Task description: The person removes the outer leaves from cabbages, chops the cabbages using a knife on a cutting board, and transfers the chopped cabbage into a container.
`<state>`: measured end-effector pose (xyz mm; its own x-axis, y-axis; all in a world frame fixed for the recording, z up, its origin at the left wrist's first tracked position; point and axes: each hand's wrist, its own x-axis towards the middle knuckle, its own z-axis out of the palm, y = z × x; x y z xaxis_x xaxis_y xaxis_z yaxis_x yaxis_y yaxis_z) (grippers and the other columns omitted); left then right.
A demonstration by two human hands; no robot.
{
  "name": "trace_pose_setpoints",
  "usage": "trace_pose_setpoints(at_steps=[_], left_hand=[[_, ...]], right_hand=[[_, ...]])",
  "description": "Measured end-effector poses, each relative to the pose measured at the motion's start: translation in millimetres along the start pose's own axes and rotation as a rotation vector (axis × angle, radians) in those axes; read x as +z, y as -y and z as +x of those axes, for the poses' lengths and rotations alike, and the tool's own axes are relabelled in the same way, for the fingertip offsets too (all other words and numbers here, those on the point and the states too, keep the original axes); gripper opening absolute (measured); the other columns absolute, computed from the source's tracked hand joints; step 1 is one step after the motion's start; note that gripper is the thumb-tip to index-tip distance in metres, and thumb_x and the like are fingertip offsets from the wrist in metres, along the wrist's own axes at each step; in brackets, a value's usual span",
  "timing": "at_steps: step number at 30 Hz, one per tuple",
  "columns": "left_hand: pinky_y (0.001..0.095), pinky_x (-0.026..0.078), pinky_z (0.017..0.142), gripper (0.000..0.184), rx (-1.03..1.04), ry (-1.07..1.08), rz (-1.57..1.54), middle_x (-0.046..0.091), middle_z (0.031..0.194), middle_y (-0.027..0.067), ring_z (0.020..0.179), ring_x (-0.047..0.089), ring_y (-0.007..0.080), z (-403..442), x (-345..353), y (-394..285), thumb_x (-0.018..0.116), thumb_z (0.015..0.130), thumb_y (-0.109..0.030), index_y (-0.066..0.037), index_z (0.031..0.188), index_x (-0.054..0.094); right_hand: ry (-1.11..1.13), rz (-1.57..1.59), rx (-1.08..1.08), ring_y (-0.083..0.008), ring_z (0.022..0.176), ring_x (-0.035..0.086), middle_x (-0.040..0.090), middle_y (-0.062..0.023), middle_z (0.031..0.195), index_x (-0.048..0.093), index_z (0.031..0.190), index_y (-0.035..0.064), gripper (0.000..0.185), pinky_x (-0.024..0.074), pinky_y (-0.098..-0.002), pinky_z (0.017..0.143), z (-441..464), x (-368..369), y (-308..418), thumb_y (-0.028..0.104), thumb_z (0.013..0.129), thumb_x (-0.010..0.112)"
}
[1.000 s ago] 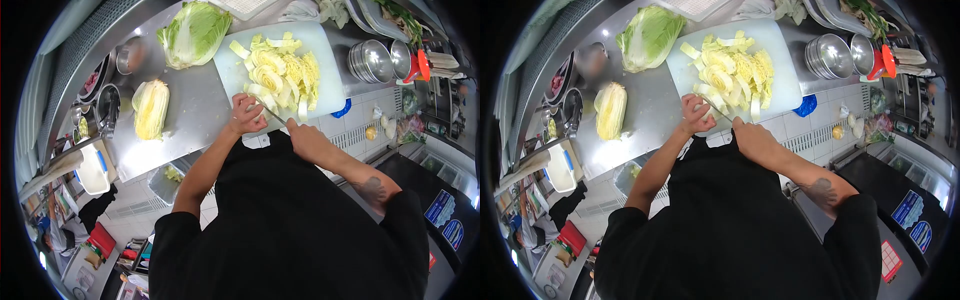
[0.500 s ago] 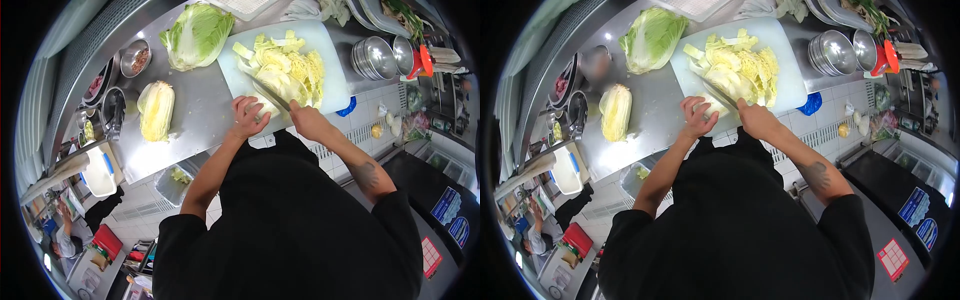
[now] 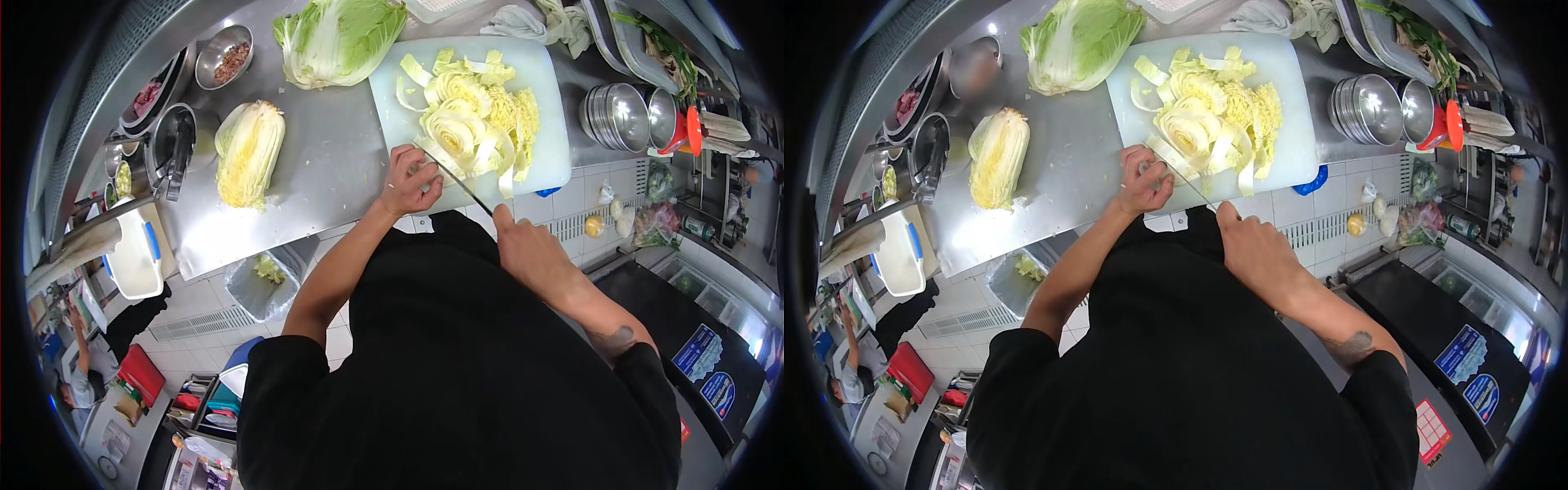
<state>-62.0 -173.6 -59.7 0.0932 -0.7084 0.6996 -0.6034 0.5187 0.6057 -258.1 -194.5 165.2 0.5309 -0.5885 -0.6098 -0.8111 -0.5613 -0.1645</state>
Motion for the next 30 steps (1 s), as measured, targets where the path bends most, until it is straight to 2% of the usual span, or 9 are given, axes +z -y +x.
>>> trace_pose_setpoints(at_steps=[6, 18, 24, 27, 30], left_hand=[[0.0412, 0.044, 0.082, 0.025, 0.0, 0.006, -0.021, 0.052, 0.102, 0.0102, 0.094, 0.051, 0.032, -3.5, 2.3, 4.9, 0.072, 0.068, -0.009, -0.011, 0.091, 0.063], [0.0406, 0.048, 0.081, 0.028, -0.01, 0.056, -0.003, 0.053, 0.102, 0.0108, 0.093, 0.052, 0.033, -1.5, -2.1, 0.2, 0.073, 0.066, -0.01, -0.011, 0.092, 0.063], [0.0409, 0.047, 0.08, 0.027, 0.011, 0.067, 0.014, 0.052, 0.1, 0.0092, 0.094, 0.051, 0.0323, -4.1, -0.7, 1.2, 0.075, 0.066, -0.011, -0.013, 0.089, 0.063], [0.0406, 0.047, 0.081, 0.026, 0.039, 0.054, 0.03, 0.052, 0.1, 0.0084, 0.095, 0.051, 0.0317, -2.9, -0.6, 2.6, 0.075, 0.065, -0.013, -0.014, 0.089, 0.063], [0.0403, 0.047, 0.082, 0.026, 0.043, 0.081, 0.053, 0.051, 0.1, 0.0081, 0.095, 0.051, 0.0312, -5.2, -0.2, 1.4, 0.076, 0.065, -0.014, -0.014, 0.088, 0.062]], right_hand=[[0.029, 0.05, 0.015, -0.0429, 0.064, 0.067, 0.063, -0.0266, 0.066, 0.043, 0.094, -0.0024, 0.008, 0.0558, -0.0497, 0.057, 1.9, -5.5, 3.0, 0.002, 0.088, 0.046], [0.033, 0.209, 0.032, -0.0474, 0.074, 0.066, 0.066, -0.0294, 0.078, 0.042, 0.096, -0.0023, 0.008, 0.054, -0.0548, 0.065, 50.7, 20.8, 8.8, 0.003, 0.09, 0.043], [-0.054, 0.277, -0.022, -0.046, 0.076, 0.067, 0.066, -0.0287, 0.078, 0.042, 0.096, -0.0013, 0.008, 0.054, -0.0547, 0.066, 75.4, 48.8, 6.1, 0.004, 0.09, 0.044], [-0.096, 0.268, -0.013, -0.0488, 0.071, 0.064, 0.064, -0.0291, 0.074, 0.04, 0.102, -0.0015, 0.016, 0.0519, -0.0566, 0.062, 76.8, 66.2, 3.6, 0.003, 0.088, 0.047], [-0.124, 0.243, -0.013, -0.0447, 0.075, 0.067, 0.066, -0.0274, 0.078, 0.042, 0.099, 0.0007, 0.012, 0.0537, -0.0547, 0.064, 89.2, 85.1, -1.9, 0.004, 0.089, 0.046]])
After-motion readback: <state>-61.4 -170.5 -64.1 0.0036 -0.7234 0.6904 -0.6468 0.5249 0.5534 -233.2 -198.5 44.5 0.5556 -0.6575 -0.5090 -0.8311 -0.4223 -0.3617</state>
